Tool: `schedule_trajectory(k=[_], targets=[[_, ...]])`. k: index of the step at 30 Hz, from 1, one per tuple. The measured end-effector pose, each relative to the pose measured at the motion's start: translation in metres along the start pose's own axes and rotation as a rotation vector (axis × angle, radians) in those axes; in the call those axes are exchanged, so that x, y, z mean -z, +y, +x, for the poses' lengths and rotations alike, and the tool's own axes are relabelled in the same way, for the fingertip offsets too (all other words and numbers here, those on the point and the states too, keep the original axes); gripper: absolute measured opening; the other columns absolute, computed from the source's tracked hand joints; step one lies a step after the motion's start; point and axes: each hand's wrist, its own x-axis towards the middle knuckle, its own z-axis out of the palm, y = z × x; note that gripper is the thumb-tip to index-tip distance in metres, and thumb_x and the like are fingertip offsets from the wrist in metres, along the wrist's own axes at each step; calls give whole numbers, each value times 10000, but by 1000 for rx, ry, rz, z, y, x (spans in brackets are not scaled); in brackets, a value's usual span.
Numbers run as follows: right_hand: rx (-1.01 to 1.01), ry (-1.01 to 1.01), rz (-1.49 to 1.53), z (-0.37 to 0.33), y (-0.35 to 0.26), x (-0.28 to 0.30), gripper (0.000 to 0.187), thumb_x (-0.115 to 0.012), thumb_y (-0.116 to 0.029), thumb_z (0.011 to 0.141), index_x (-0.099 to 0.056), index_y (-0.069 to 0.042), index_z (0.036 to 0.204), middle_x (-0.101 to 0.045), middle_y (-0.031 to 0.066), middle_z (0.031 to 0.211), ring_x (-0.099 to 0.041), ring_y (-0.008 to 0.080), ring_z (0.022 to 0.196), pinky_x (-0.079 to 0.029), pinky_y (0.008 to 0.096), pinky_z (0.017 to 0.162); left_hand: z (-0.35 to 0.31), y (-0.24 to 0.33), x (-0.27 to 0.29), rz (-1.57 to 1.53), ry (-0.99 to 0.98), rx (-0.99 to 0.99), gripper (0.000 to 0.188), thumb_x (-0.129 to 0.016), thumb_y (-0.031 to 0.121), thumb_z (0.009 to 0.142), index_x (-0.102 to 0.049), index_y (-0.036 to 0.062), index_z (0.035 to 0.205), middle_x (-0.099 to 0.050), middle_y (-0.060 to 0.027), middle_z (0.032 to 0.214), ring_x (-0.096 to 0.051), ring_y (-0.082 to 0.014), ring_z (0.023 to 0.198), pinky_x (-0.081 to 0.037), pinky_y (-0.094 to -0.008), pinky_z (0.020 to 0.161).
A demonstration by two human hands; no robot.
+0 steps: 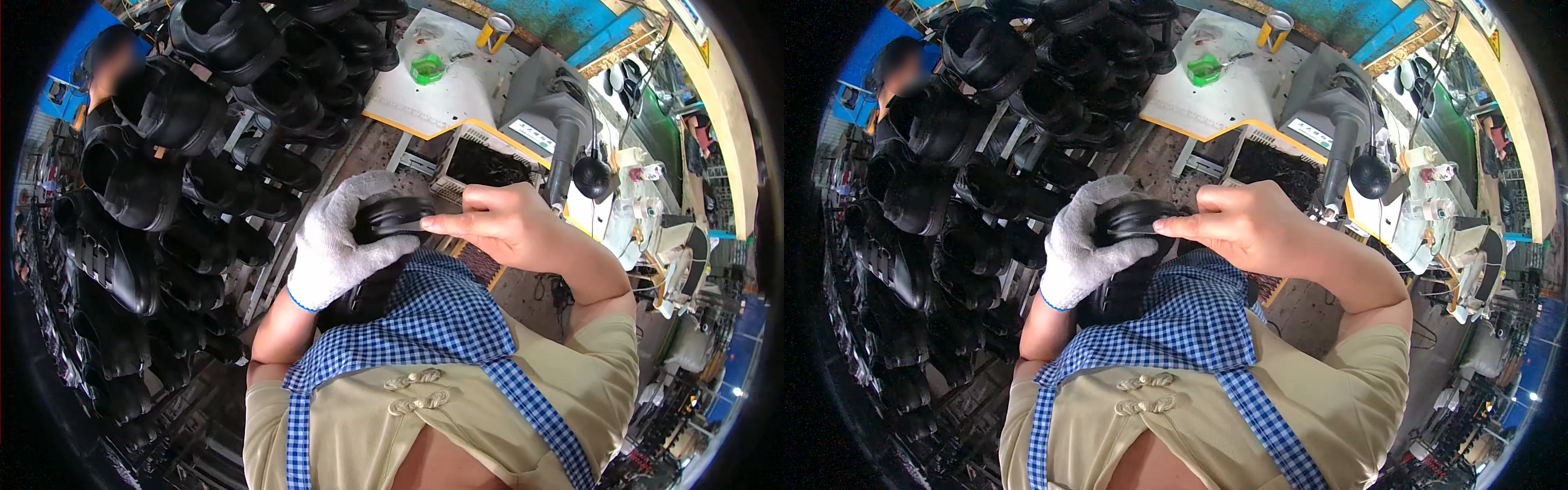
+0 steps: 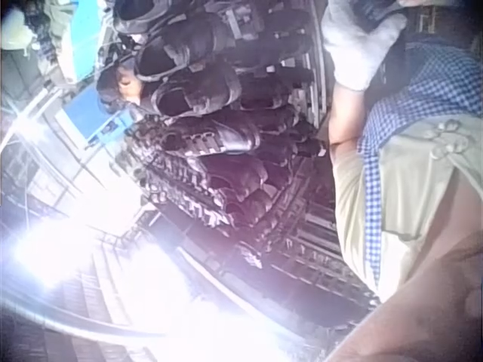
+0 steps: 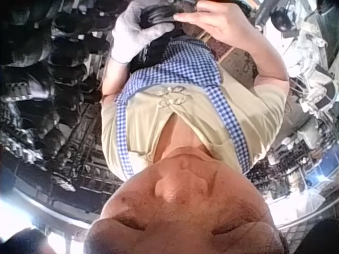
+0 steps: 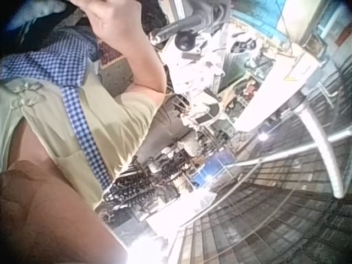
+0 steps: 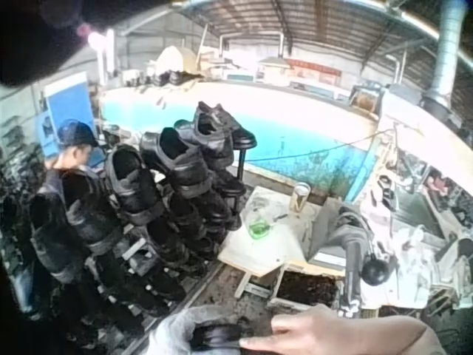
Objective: Assembling and finishing components of leather shoes in a factory setting.
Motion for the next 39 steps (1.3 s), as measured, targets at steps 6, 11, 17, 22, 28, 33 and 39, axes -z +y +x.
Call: schedule_trajectory(k=[6, 11, 17, 22, 28, 33, 39], targets=[[-26, 1, -32, -3, -1, 0, 452, -677, -47, 799, -671, -242, 1206, -417, 23, 674, -493, 181, 506, -391, 318, 431, -1, 0, -4, 23, -9, -55, 548, -845, 140, 685, -606, 13, 1161, -688, -125, 1059, -679, -220, 972, -529, -321, 867], [-3, 85, -181, -3, 3, -19, 474, -686, 3, 745, -695, -173, 1185, -373, 49, 668, -439, 186, 499, -365, 338, 461, -2, -4, -6, -13, 9, 22, 599, -845, 132, 693, -560, 25, 1209, -690, -127, 1065, -678, -193, 962, -535, -314, 860], [-44, 63, 83, -4, 10, -15, 458, -684, -20, 769, -695, -208, 1187, -376, 58, 665, -450, 188, 500, -367, 337, 445, -1, -5, -5, 6, -25, 15, 612, -847, 131, 690, -553, 25, 1216, -682, -128, 1076, -673, -182, 968, -536, -310, 860], [-49, 79, -138, -3, 12, -21, 462, -684, -23, 773, -691, -212, 1195, -388, 56, 669, -465, 190, 512, -377, 343, 452, -3, -14, -7, 118, 36, 2, 602, -854, 148, 683, -566, 20, 1196, -683, -126, 1067, -675, -187, 964, -540, -309, 849], [-59, 52, 157, -3, 17, -20, 531, -665, 4, 748, -679, -246, 1216, -403, 55, 685, -465, 188, 510, -384, 331, 454, -5, -15, -6, 37, 40, 32, 576, -852, 154, 684, -582, 25, 1176, -681, -122, 1064, -679, -198, 956, -543, -309, 842], [-30, 44, -93, -4, 13, -16, 532, -666, 5, 735, -677, -229, 1213, -403, 47, 682, -459, 191, 501, -390, 334, 447, -6, -12, -3, 140, 44, -19, 591, -861, 155, 673, -577, 28, 1176, -679, -127, 1067, -681, -198, 945, -544, -310, 840], [-12, 52, -258, -15, 3, -2, 531, -677, -19, 692, -686, -208, 1189, -402, 35, 678, -458, 182, 494, -372, 332, 425, -10, -20, -2, 36, 85, 21, 594, -863, 162, 670, -578, 31, 1174, -690, -119, 1022, -680, -186, 940, -543, -309, 842]])
